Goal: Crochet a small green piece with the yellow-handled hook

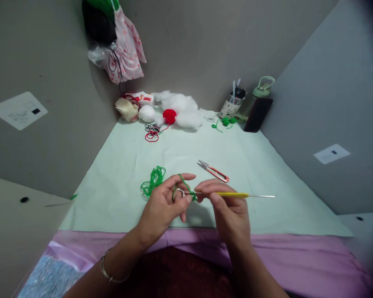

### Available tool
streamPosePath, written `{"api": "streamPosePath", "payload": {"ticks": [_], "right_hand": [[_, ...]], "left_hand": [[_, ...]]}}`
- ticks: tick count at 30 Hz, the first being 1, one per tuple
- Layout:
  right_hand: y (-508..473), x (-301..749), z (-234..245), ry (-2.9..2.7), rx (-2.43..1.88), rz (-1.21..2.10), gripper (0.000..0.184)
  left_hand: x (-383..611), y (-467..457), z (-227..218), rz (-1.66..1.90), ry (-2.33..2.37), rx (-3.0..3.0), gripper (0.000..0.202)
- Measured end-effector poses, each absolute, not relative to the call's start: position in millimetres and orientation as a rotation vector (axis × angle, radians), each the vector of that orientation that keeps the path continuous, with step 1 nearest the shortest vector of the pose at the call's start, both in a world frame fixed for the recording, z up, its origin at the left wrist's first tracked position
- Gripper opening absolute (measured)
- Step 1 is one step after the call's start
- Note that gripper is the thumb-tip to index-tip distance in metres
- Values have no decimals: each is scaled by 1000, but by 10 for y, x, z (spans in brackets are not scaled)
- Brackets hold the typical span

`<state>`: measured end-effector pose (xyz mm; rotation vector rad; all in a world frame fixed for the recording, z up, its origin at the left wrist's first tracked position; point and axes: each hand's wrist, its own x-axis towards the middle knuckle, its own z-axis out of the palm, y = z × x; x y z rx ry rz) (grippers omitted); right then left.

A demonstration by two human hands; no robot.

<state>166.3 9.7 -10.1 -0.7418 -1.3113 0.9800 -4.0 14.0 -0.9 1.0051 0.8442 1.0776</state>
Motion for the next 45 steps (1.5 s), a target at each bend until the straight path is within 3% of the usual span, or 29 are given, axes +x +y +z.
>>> {"api": "streamPosePath", "payload": {"ticks": [5,13,17,26,31,40,42,45], "right_hand": [[81,1625,-121,-1383,-791,893,20],[74,1641,-142,-1357,-738,922,17],[128,1648,-127,-1149,-715,1077,13],[184,1682,-104,-1073,-792,1229,25],[138,1623,-112,-1323,-841,949,15],[31,1608,-207,-1768,-898,177,39],[41,1633,-198,-1730,-900,200,38],[87,1640,-142,-1481,-912,509,28]], "left_hand": [[-34,147,-55,1090,790,930,36],[-34,166,38,1012,721,712,67],[-78,176,40,938,601,610,56],[-3,187,-5,1036,585,655,39],[44,169,-65,1154,730,832,46],[84,178,-30,1142,717,616,49],[58,201,-23,1064,664,512,45],[29,229,-26,1088,674,480,40]]}}
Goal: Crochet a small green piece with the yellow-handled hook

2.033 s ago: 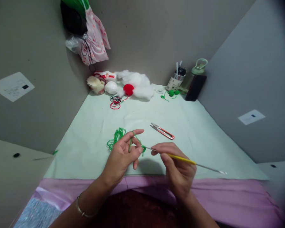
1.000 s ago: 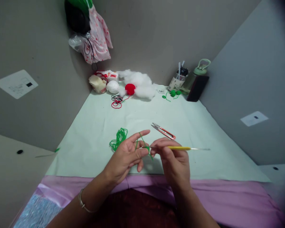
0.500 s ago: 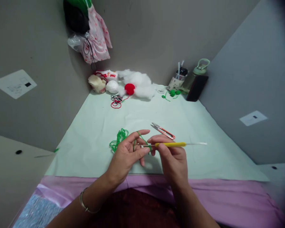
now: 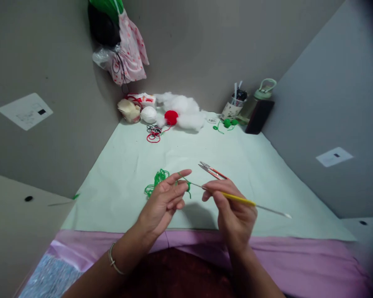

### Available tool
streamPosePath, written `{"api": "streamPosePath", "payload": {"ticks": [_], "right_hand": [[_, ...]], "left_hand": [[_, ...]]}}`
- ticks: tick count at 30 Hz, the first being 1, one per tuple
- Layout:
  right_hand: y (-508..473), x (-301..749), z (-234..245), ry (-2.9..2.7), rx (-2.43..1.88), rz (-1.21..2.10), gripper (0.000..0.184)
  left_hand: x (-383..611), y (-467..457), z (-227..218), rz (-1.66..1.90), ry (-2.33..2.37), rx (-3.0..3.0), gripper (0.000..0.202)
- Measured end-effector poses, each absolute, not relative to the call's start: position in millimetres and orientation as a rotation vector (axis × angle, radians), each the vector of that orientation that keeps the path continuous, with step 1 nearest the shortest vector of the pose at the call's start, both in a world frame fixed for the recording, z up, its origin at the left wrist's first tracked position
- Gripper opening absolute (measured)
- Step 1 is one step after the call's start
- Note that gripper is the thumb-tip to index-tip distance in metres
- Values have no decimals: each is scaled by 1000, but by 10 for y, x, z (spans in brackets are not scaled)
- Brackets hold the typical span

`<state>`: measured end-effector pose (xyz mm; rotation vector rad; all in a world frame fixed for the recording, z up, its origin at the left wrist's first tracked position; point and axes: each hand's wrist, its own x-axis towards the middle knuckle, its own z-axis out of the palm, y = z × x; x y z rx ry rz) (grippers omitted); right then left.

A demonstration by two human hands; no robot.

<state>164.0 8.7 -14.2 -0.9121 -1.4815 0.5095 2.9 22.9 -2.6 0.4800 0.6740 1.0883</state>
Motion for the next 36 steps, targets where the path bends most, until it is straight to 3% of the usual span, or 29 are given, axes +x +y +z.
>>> {"api": "streamPosePath", "payload": {"ticks": [2,7,16,21,25,28,30,36], "right_hand": [[112,1611,-109,-1397,-890,631,25],[120,1522,-114,-1533,-878,503,30],[188,1651,-134,-1117,-801,937,15],[191,1640,-75,-1066,-780,1008,14],[140,1571,-146,-1376,-871,721,20],[89,1535,-256,-1681,-897,214,38],[75,1537,-299,-1713,-876,54,47],[137,1630,-175,-1322,-885,590,21]], "left_hand": [[47,227,-30,1193,726,551,45],[134,175,-11,1216,728,615,59],[-26,208,20,1039,622,439,43],[-32,212,-6,1088,651,494,33],[68,176,-49,1214,744,645,42],[126,131,-72,1203,743,623,56],[118,125,-66,1101,680,530,55],[-13,226,8,1076,657,458,38]]}}
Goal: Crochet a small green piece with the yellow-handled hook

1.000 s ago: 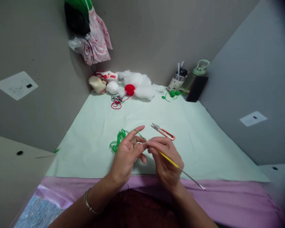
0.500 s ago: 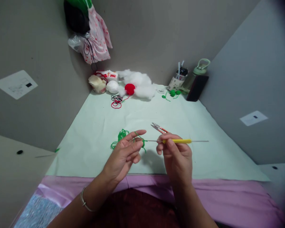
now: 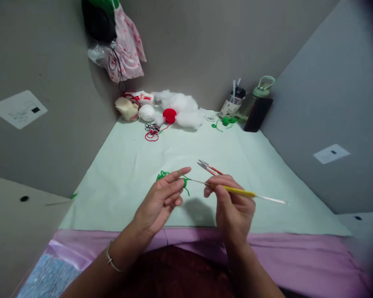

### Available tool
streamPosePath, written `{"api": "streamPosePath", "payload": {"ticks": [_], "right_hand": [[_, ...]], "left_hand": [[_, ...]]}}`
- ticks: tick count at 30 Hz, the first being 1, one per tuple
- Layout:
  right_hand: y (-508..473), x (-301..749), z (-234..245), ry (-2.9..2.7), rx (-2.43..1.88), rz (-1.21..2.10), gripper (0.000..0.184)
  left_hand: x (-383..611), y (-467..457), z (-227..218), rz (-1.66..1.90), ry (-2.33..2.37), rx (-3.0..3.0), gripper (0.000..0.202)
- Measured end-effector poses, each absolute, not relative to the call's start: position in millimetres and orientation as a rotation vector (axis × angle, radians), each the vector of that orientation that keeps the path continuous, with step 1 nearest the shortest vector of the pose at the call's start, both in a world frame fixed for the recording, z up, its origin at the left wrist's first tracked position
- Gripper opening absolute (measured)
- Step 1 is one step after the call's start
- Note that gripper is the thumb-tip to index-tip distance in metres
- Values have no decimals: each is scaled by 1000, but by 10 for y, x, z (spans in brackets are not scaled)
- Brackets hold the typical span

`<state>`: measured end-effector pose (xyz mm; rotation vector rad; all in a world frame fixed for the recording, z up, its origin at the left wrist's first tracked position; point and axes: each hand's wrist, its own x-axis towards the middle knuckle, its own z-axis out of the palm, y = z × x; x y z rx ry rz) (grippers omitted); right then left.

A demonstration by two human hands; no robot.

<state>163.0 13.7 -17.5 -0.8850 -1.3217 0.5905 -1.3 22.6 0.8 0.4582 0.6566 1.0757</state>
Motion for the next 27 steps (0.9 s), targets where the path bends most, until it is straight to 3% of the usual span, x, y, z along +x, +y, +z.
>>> {"api": "streamPosePath", "payload": {"ticks": [3,7,15,20,27], "right_hand": [[161,1633,-108,-1186,-805,862,16],[151,1594,-115,-1301,-837,880,15],[170,1618,-118,-1111,-799,1087,16],[166,1642,-83,-1169,-763,1075,19],[66,1691,-69,-1389,-778,812,21]], "left_hand": [[0,219,15,1140,707,588,39],[46,167,-18,1157,740,751,47],[-4,159,-4,1169,806,815,39],[-30,146,0,1166,856,865,36],[-8,136,87,1205,974,949,36]]}}
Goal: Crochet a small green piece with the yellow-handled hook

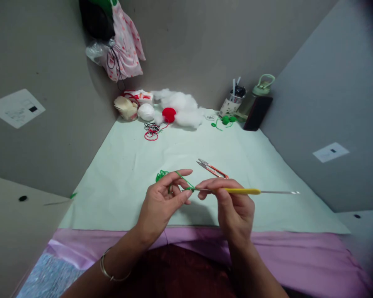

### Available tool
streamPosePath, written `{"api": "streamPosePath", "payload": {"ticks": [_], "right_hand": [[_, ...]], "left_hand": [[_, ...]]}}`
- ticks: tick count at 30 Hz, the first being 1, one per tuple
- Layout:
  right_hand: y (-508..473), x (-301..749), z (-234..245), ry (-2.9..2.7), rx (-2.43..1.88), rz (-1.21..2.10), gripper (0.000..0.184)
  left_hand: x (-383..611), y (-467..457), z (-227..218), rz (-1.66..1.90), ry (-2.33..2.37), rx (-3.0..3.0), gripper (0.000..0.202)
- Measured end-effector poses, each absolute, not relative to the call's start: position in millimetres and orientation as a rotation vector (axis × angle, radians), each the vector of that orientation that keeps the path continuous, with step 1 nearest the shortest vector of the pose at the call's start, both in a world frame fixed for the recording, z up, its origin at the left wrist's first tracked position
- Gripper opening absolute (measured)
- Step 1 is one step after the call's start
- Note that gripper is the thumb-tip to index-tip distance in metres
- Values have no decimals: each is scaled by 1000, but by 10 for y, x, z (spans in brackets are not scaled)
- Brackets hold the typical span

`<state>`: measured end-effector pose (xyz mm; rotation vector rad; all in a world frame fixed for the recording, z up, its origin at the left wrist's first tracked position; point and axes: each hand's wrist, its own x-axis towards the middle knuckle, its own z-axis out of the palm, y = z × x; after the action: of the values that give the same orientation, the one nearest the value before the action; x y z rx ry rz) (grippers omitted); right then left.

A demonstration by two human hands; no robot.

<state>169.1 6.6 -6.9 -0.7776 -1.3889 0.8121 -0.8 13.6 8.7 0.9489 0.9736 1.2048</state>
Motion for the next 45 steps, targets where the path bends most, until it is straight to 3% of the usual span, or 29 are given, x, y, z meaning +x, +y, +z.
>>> {"api": "streamPosePath", "payload": {"ticks": [14,18,21,27,30,34,38,42,45], "right_hand": [[13,1691,-74,-1847,-793,232,25],[-44,1692,-194,-1891,-858,53,39],[-50,1700,-273,-1840,-891,38,51],[28,1705,-259,-1945,-800,-206,56],[14,1691,-189,-1845,-849,24,46],[18,1664,-94,-1494,-823,500,28],[76,1626,-53,-1365,-751,756,22],[77,1590,-83,-1435,-813,704,24],[33,1583,-149,-1580,-888,449,31]], "left_hand": [[15,99,32,1450,1160,1341,27],[37,82,19,1517,1176,1347,28],[44,88,51,1441,1133,1228,31],[2,152,86,1084,717,693,52],[-29,189,77,975,590,547,47],[-50,196,76,1109,670,568,38],[-37,149,46,1106,741,750,41],[14,128,3,1107,772,828,38],[59,140,-5,1177,766,747,41]]}}
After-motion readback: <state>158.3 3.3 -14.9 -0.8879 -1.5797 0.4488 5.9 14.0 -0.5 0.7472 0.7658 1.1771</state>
